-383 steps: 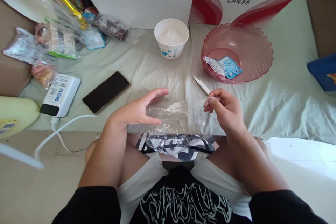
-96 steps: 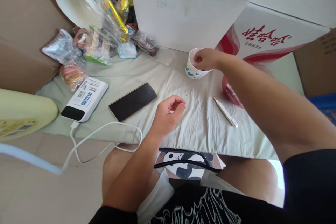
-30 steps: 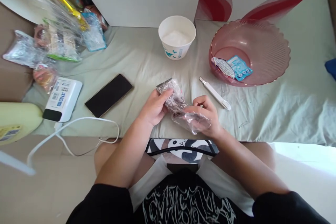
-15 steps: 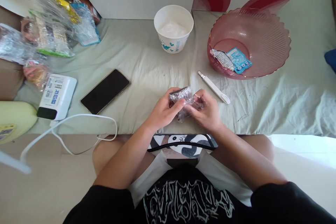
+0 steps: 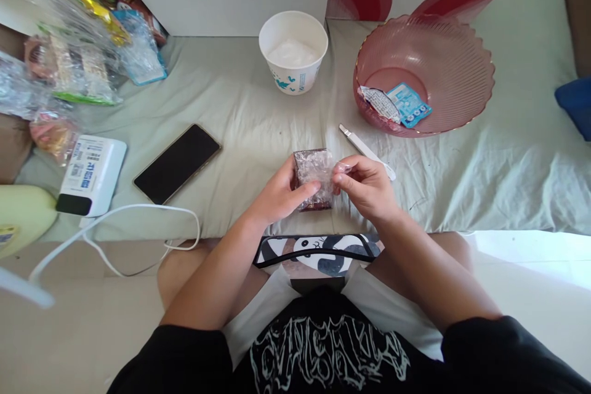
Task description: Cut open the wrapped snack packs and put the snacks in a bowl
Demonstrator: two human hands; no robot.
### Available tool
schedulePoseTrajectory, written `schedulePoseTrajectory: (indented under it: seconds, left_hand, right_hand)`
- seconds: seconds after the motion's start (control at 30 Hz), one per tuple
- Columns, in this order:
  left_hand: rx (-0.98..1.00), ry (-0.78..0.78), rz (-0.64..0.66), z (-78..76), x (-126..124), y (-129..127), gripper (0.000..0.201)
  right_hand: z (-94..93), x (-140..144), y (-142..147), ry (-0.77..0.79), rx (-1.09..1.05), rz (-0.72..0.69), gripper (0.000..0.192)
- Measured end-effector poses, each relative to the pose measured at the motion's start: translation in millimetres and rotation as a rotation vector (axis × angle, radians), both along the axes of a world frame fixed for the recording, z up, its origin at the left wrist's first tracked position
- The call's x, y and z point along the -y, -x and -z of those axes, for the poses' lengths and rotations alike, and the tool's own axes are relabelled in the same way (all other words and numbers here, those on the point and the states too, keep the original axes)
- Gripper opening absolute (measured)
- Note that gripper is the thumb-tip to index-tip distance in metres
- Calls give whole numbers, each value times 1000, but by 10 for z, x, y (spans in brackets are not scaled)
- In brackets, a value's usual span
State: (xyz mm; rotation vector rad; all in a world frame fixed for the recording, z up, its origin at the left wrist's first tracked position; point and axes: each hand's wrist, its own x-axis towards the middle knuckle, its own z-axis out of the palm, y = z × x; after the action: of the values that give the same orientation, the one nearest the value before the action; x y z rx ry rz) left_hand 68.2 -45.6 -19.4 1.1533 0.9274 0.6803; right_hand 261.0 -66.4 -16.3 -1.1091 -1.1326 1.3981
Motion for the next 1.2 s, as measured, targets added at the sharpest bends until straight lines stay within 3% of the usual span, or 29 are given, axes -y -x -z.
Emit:
schedulePoseTrajectory:
  seconds: [0.13,0.23,0.3,0.43,0.53,0.63,0.77,0.83,0.9,1.0,1.2]
  left_hand:
    - [-9,40,47,-37,-4,-25,51]
    - [9,85,63,-52,-7,-29,53]
    - [36,124,73,-59,-11,-24,54]
    - [88,133,3,-61,-16,-14,56]
    - [131,131,-85,-57,-25,-18,51]
    - [191,180,-260,-63,-68,-18,49]
    - [247,244,-537,-86,-177,34,50]
    - [260,258,-605,-91,-225,75,47]
    - [263,245,-631,-84,-256,110,43]
    - [251,207,-639,-45,-270,139,38]
    - [185,129,-678,15,-227,91,37]
  right_hand:
    - [62,33,32,-64,139,85,43]
    - [94,35,45,-36,127,120,57]
    - [97,27,41,-9,89,52,62]
    - [68,8,20,50,-13,-154,51]
    - [23,19,-25,-4,15,-172,48]
    - [-12,54,-134,-148,274,-31,34]
    - [46,85,-331,-346,944,304,13]
    - [123,73,-414,-359,1180,336,23]
    - [196,43,-482,-336,1281,295,34]
    - [224,-5,-551,-324,1211,203,34]
    - [-9,87,-388,-189,677,111,24]
